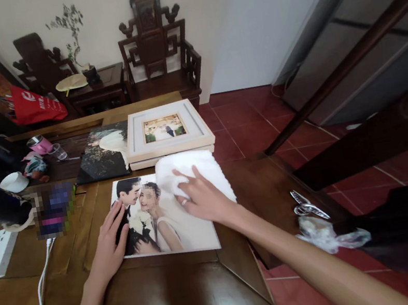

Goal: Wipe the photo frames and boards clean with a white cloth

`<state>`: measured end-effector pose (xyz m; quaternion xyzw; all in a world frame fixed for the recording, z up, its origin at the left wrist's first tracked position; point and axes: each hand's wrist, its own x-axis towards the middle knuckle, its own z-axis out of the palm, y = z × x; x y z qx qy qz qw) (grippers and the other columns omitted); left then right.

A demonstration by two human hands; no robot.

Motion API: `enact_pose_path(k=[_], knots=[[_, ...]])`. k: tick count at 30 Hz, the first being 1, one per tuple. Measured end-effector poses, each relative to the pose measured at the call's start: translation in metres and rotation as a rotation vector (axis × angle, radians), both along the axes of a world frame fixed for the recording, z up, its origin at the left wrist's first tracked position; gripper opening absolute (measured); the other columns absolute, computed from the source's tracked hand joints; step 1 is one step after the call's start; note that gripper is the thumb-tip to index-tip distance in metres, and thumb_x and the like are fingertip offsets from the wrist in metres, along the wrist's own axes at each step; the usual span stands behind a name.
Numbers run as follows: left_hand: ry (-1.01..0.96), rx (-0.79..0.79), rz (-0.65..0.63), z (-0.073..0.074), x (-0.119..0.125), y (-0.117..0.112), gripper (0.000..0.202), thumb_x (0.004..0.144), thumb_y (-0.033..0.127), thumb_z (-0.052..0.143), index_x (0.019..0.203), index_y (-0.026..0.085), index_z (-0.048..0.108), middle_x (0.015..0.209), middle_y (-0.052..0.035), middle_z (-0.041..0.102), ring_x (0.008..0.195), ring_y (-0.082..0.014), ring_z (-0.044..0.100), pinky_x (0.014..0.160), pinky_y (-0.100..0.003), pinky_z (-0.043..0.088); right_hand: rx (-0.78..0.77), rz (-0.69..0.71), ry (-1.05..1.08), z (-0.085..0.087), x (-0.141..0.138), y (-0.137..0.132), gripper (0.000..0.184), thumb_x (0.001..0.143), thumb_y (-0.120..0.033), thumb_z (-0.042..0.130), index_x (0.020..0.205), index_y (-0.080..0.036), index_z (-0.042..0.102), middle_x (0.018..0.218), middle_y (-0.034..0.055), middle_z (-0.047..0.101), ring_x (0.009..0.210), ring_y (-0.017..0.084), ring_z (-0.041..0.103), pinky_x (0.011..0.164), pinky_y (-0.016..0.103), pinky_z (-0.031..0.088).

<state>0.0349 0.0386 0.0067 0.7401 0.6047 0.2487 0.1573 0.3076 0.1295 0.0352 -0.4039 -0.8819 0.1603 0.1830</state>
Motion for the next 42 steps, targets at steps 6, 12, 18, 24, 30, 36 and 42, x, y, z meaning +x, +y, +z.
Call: enact_pose_path(k=[6,12,18,24,30,36,42], knots=[[-0.028,0.028,0.0,-0.002,0.0,0.001,0.046,0.099,0.028,0.035,0.145,0.028,0.033,0.151,-0.0107,0.036,0.142,-0.0225,0.027,0.111,-0.049,0.028,-0.013,0.003,0.062,-0.005,0.004,-0.023,0.017,0.081,-0.013,0.043,0.074,-0.017,0.058,0.138,0.0196,0.049,0.134,0.035,0.036,0.112,0.065,0.018],[-0.019,0.008,0.009,-0.002,0.001,0.0,0.048,0.098,0.027,0.036,0.146,0.028,0.031,0.152,-0.0096,0.033,0.143,-0.0224,0.024,0.112,-0.048,0.026,0.01,0.204,0.004,0.003,0.016,-0.128,0.017,0.063,-0.007,0.048,0.058,-0.019,0.058,0.147,0.0127,0.038,0.141,0.033,0.022,0.113,0.066,0.009],[-0.013,-0.021,0.002,-0.001,0.001,0.001,0.049,0.098,0.028,0.035,0.147,0.029,0.027,0.154,-0.0089,0.031,0.144,-0.0224,0.022,0.113,-0.05,0.023,-0.026,0.268,-0.061,0.005,0.016,-0.148,0.016,0.058,-0.009,0.05,0.053,-0.021,0.06,0.145,0.0083,0.043,0.139,0.034,0.025,0.113,0.065,0.005],[-0.008,-0.019,-0.024,0.0,-0.002,0.001,0.048,0.099,0.029,0.034,0.147,0.029,0.028,0.153,-0.0096,0.031,0.144,-0.0228,0.022,0.112,-0.052,0.024,-0.037,0.164,0.036,0.004,0.002,-0.068,0.021,0.076,-0.01,0.045,0.066,-0.017,0.062,0.137,0.0188,0.051,0.138,0.032,0.03,0.113,0.065,0.012],[-0.021,-0.044,0.008,-0.001,-0.001,0.0,0.047,0.099,0.029,0.032,0.146,0.029,0.029,0.154,-0.0095,0.03,0.143,-0.0222,0.023,0.112,-0.052,0.023,0.013,0.028,-0.041,0.005,-0.02,0.001,0.026,0.086,-0.012,0.037,0.089,-0.012,0.063,0.123,0.0225,0.061,0.135,0.032,0.037,0.11,0.066,0.019],[-0.029,-0.028,0.031,-0.001,0.002,0.0,0.046,0.099,0.026,0.029,0.146,0.027,0.03,0.153,-0.0093,0.031,0.143,-0.0208,0.025,0.112,-0.049,0.025,-0.028,0.119,0.006,0.004,-0.018,-0.057,0.019,0.078,-0.013,0.045,0.071,-0.014,0.063,0.141,0.0224,0.045,0.14,0.036,0.023,0.11,0.069,0.012],[-0.011,-0.019,0.024,-0.002,0.003,0.001,0.048,0.099,0.024,0.029,0.147,0.028,0.028,0.153,-0.0096,0.032,0.143,-0.0219,0.024,0.112,-0.049,0.025,-0.154,0.284,-0.057,0.01,-0.009,-0.139,0.014,0.061,-0.01,0.053,0.059,-0.019,0.064,0.15,0.0107,0.034,0.142,0.035,0.018,0.112,0.064,-0.006]])
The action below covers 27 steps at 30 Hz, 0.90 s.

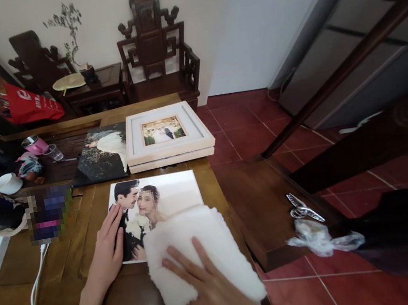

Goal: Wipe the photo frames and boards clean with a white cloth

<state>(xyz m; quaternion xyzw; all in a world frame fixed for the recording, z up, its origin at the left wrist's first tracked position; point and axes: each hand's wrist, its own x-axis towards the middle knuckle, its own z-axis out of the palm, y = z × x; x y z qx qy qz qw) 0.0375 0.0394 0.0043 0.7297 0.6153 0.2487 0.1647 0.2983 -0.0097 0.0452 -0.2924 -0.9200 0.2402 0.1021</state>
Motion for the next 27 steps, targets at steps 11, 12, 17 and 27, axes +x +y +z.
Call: enact_pose_path(k=[11,12,17,27], knots=[[0.013,0.011,-0.028,-0.002,-0.004,0.0,0.047,0.099,0.023,0.029,0.146,0.025,0.029,0.152,-0.0112,0.032,0.143,-0.0219,0.025,0.111,-0.051,0.027,0.021,-0.086,0.011,-0.001,-0.035,0.127,0.026,0.084,-0.013,0.041,0.092,-0.012,0.066,0.1,0.0163,0.07,0.139,0.032,0.027,0.11,0.067,0.01],[0.009,0.019,-0.028,-0.002,-0.004,0.0,0.047,0.099,0.023,0.028,0.146,0.025,0.03,0.152,-0.0112,0.033,0.142,-0.0219,0.026,0.111,-0.051,0.027,0.042,-0.109,0.003,-0.001,-0.038,0.138,0.026,0.084,-0.013,0.04,0.093,-0.012,0.065,0.093,0.0146,0.07,0.139,0.033,0.027,0.109,0.067,0.01],[-0.012,0.049,-0.025,-0.003,-0.003,0.0,0.047,0.099,0.022,0.029,0.146,0.024,0.03,0.152,-0.0111,0.033,0.142,-0.0207,0.026,0.111,-0.048,0.028,0.066,-0.156,-0.001,-0.006,-0.046,0.131,0.024,0.085,-0.016,0.041,0.087,-0.012,0.064,0.108,0.0185,0.067,0.14,0.033,0.025,0.11,0.066,0.009],[0.011,0.02,-0.008,-0.004,-0.001,0.0,0.049,0.099,0.022,0.029,0.147,0.025,0.027,0.153,-0.0108,0.032,0.143,-0.0211,0.025,0.111,-0.048,0.027,-0.098,0.079,-0.019,-0.004,-0.031,0.003,0.015,0.075,-0.026,0.06,0.077,-0.018,0.073,0.153,0.0117,0.028,0.143,0.036,0.012,0.11,0.065,-0.006]])
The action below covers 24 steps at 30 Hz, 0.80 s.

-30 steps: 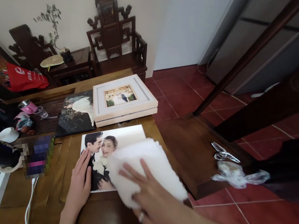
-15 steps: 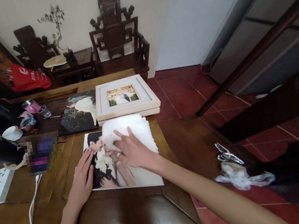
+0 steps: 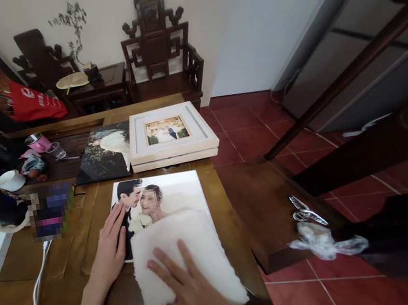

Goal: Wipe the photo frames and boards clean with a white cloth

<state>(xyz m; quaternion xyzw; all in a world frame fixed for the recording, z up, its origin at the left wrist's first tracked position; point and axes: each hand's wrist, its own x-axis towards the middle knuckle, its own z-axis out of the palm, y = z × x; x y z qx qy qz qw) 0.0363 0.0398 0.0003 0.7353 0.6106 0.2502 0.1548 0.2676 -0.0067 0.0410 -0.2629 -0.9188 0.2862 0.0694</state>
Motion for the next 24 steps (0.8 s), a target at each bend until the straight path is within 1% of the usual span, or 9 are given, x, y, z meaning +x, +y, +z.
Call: enact_pose_path(k=[3,6,10,12,13,15,17,21,24], knots=[[0.001,0.002,-0.004,0.0,0.0,0.0,0.049,0.099,0.021,0.029,0.147,0.024,0.027,0.153,-0.011,0.031,0.143,-0.0211,0.024,0.112,-0.048,0.027,0.039,-0.03,0.01,-0.001,-0.005,0.02,0.017,0.076,-0.025,0.058,0.081,-0.017,0.072,0.152,0.0119,0.03,0.143,0.035,0.013,0.11,0.066,-0.004],[0.001,0.0,-0.008,0.0,-0.001,0.0,0.048,0.099,0.022,0.029,0.147,0.024,0.028,0.153,-0.0111,0.031,0.143,-0.021,0.023,0.112,-0.048,0.026,0.104,-0.127,-0.014,0.001,-0.018,0.062,0.021,0.079,-0.022,0.053,0.089,-0.014,0.071,0.148,0.016,0.038,0.142,0.033,0.017,0.111,0.066,0.002],[-0.012,0.003,-0.013,0.001,-0.002,-0.001,0.048,0.099,0.022,0.029,0.147,0.024,0.028,0.153,-0.011,0.031,0.143,-0.0207,0.024,0.112,-0.048,0.026,0.159,-0.229,-0.093,0.011,-0.039,0.119,0.027,0.088,-0.022,0.045,0.1,-0.01,0.067,0.137,0.0214,0.05,0.14,0.035,0.024,0.108,0.068,0.012],[-0.018,0.008,-0.012,0.002,-0.002,-0.001,0.048,0.099,0.023,0.03,0.147,0.025,0.027,0.153,-0.0108,0.031,0.143,-0.0207,0.024,0.112,-0.048,0.026,0.185,-0.268,-0.118,0.016,-0.047,0.133,0.03,0.09,-0.022,0.041,0.103,-0.009,0.065,0.134,0.0222,0.053,0.14,0.035,0.026,0.107,0.068,0.014],[-0.019,0.01,-0.01,0.002,-0.001,-0.001,0.048,0.099,0.023,0.03,0.147,0.025,0.028,0.153,-0.0106,0.031,0.143,-0.0207,0.024,0.112,-0.048,0.026,0.188,-0.284,-0.127,0.018,-0.049,0.134,0.03,0.091,-0.021,0.04,0.104,-0.008,0.064,0.133,0.0222,0.053,0.14,0.035,0.026,0.107,0.068,0.014],[-0.02,0.01,-0.004,0.002,-0.001,-0.001,0.048,0.099,0.023,0.029,0.147,0.026,0.027,0.153,-0.0101,0.031,0.143,-0.0207,0.024,0.112,-0.048,0.027,0.16,-0.285,-0.145,0.018,-0.05,0.124,0.031,0.09,-0.02,0.04,0.106,-0.009,0.064,0.138,0.0218,0.049,0.141,0.034,0.023,0.108,0.068,0.013],[-0.018,0.008,-0.004,0.002,0.0,-0.001,0.049,0.099,0.022,0.029,0.148,0.026,0.025,0.153,-0.0096,0.031,0.143,-0.0206,0.024,0.112,-0.047,0.027,0.103,-0.244,-0.149,0.017,-0.047,0.098,0.03,0.088,-0.021,0.044,0.105,-0.01,0.066,0.145,0.0211,0.041,0.142,0.035,0.017,0.108,0.068,0.009],[0.002,-0.011,0.005,0.003,0.001,-0.001,0.05,0.098,0.022,0.029,0.148,0.026,0.023,0.153,-0.0103,0.031,0.143,-0.0211,0.025,0.112,-0.048,0.027,-0.012,-0.049,-0.119,0.016,-0.031,0.035,0.026,0.082,-0.028,0.055,0.098,-0.013,0.071,0.153,0.0202,0.025,0.143,0.039,0.003,0.106,0.071,-0.004],[0.017,-0.025,0.014,0.003,0.002,0.0,0.049,0.098,0.022,0.029,0.148,0.024,0.025,0.153,-0.011,0.031,0.143,-0.0216,0.025,0.111,-0.049,0.028,-0.088,0.039,-0.135,0.02,-0.022,0.013,0.027,0.081,-0.032,0.059,0.098,-0.015,0.072,0.153,0.0188,0.024,0.142,0.041,0.005,0.105,0.073,-0.004]])
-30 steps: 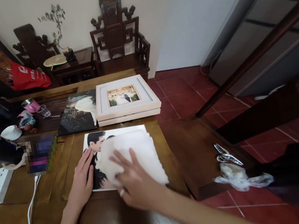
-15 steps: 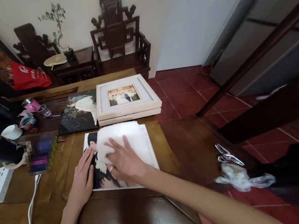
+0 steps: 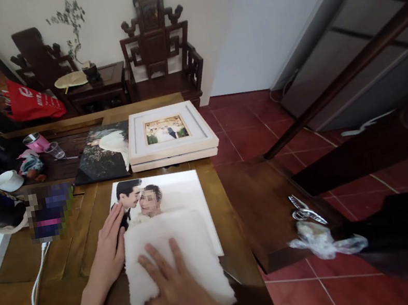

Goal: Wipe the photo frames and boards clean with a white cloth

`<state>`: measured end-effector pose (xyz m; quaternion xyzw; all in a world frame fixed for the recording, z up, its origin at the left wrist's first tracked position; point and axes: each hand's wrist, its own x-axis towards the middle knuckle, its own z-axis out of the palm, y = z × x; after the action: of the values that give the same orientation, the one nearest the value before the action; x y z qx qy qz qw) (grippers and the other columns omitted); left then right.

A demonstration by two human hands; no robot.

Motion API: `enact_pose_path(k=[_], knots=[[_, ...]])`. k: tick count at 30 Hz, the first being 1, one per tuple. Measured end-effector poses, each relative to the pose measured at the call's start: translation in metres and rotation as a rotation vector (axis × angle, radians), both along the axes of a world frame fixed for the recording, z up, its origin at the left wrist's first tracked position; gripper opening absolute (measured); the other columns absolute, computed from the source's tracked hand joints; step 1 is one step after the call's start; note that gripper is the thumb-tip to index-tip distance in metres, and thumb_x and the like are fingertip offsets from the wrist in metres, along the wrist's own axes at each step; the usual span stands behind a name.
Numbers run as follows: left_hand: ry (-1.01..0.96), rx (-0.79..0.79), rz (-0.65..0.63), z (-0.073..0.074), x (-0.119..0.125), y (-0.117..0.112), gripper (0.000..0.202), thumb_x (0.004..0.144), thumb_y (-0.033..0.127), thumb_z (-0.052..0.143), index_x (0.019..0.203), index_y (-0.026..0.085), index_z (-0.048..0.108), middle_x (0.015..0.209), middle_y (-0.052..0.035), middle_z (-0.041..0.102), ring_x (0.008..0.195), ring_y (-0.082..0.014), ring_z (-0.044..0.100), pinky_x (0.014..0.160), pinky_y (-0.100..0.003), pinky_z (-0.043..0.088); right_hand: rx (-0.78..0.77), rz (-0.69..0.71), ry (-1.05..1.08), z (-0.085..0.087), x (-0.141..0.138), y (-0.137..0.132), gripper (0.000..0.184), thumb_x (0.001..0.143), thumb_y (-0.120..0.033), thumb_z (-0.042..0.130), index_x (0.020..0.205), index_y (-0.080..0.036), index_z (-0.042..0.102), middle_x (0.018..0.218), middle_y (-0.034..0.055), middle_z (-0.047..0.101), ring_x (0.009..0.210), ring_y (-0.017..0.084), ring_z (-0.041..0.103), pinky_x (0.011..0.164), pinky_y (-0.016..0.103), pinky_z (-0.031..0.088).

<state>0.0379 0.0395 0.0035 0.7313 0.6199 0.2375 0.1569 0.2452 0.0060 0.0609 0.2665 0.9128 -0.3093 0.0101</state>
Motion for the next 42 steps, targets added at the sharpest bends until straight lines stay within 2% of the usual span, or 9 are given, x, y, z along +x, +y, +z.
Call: enact_pose_path(k=[3,11,14,17,23,26,32,36,42], knots=[[-0.002,0.002,0.002,0.001,0.001,0.0,0.049,0.098,0.022,0.029,0.147,0.025,0.026,0.153,-0.0111,0.032,0.143,-0.0219,0.025,0.11,-0.049,0.028,0.021,-0.036,-0.008,0.002,-0.001,0.01,0.029,0.083,-0.032,0.056,0.101,-0.016,0.071,0.152,0.0183,0.029,0.142,0.039,0.01,0.106,0.072,0.0],[-0.035,0.024,-0.033,0.002,-0.001,-0.001,0.05,0.099,0.02,0.028,0.148,0.026,0.025,0.154,-0.0099,0.03,0.143,-0.0213,0.023,0.112,-0.048,0.027,0.26,-0.233,-0.006,-0.002,-0.033,0.109,0.033,0.087,-0.021,0.045,0.11,-0.01,0.064,0.142,0.0205,0.046,0.139,0.037,0.026,0.104,0.072,0.018],[-0.04,0.018,-0.015,0.002,-0.001,-0.001,0.048,0.098,0.021,0.029,0.146,0.025,0.03,0.153,-0.0108,0.031,0.143,-0.0221,0.025,0.111,-0.049,0.027,0.298,-0.251,0.018,-0.002,-0.04,0.126,0.033,0.087,-0.02,0.042,0.111,-0.01,0.063,0.136,0.0204,0.052,0.138,0.037,0.028,0.102,0.073,0.019],[-0.055,0.027,-0.018,0.001,-0.001,-0.001,0.049,0.098,0.021,0.029,0.147,0.025,0.028,0.153,-0.0099,0.031,0.143,-0.0213,0.025,0.112,-0.048,0.027,0.269,-0.235,0.009,-0.002,-0.036,0.11,0.031,0.087,-0.02,0.043,0.107,-0.01,0.064,0.14,0.0208,0.048,0.139,0.035,0.026,0.104,0.071,0.017],[-0.031,0.011,-0.009,0.0,0.0,-0.001,0.049,0.098,0.021,0.028,0.147,0.025,0.025,0.153,-0.0105,0.031,0.143,-0.0217,0.025,0.111,-0.048,0.028,0.114,-0.078,0.058,-0.002,-0.008,0.022,0.025,0.082,-0.025,0.053,0.094,-0.013,0.071,0.149,0.0193,0.033,0.142,0.037,0.013,0.108,0.07,0.001],[-0.026,0.007,-0.01,0.0,0.0,-0.001,0.049,0.098,0.022,0.029,0.147,0.025,0.027,0.153,-0.0115,0.032,0.143,-0.0227,0.025,0.11,-0.049,0.029,0.057,-0.014,0.096,-0.006,0.007,0.001,0.021,0.078,-0.027,0.058,0.088,-0.017,0.073,0.15,0.0141,0.034,0.142,0.036,0.015,0.111,0.066,-0.001],[-0.029,0.035,-0.008,-0.002,0.0,-0.001,0.047,0.099,0.022,0.028,0.146,0.024,0.03,0.152,-0.0118,0.034,0.142,-0.0218,0.027,0.109,-0.048,0.029,0.229,-0.199,0.201,-0.019,0.017,0.044,0.018,0.077,-0.017,0.053,0.079,-0.015,0.071,0.143,0.0144,0.046,0.14,0.031,0.026,0.114,0.061,0.005],[-0.039,0.05,-0.033,0.001,-0.001,-0.003,0.047,0.099,0.025,0.028,0.146,0.025,0.03,0.152,-0.0106,0.034,0.142,-0.0223,0.027,0.11,-0.049,0.029,0.257,-0.295,0.053,-0.009,-0.005,0.082,0.024,0.084,-0.02,0.048,0.093,-0.012,0.069,0.142,0.0197,0.045,0.14,0.035,0.025,0.108,0.068,0.014],[-0.339,0.155,0.001,0.013,-0.005,-0.008,0.051,0.1,0.039,0.02,0.148,0.023,0.028,0.153,-0.0063,0.033,0.142,-0.0215,0.028,0.116,-0.042,0.023,0.254,-0.092,0.076,-0.004,-0.04,0.071,0.029,0.083,-0.026,0.05,0.103,-0.015,0.07,0.147,0.0164,0.04,0.141,0.035,0.019,0.108,0.069,0.006]])
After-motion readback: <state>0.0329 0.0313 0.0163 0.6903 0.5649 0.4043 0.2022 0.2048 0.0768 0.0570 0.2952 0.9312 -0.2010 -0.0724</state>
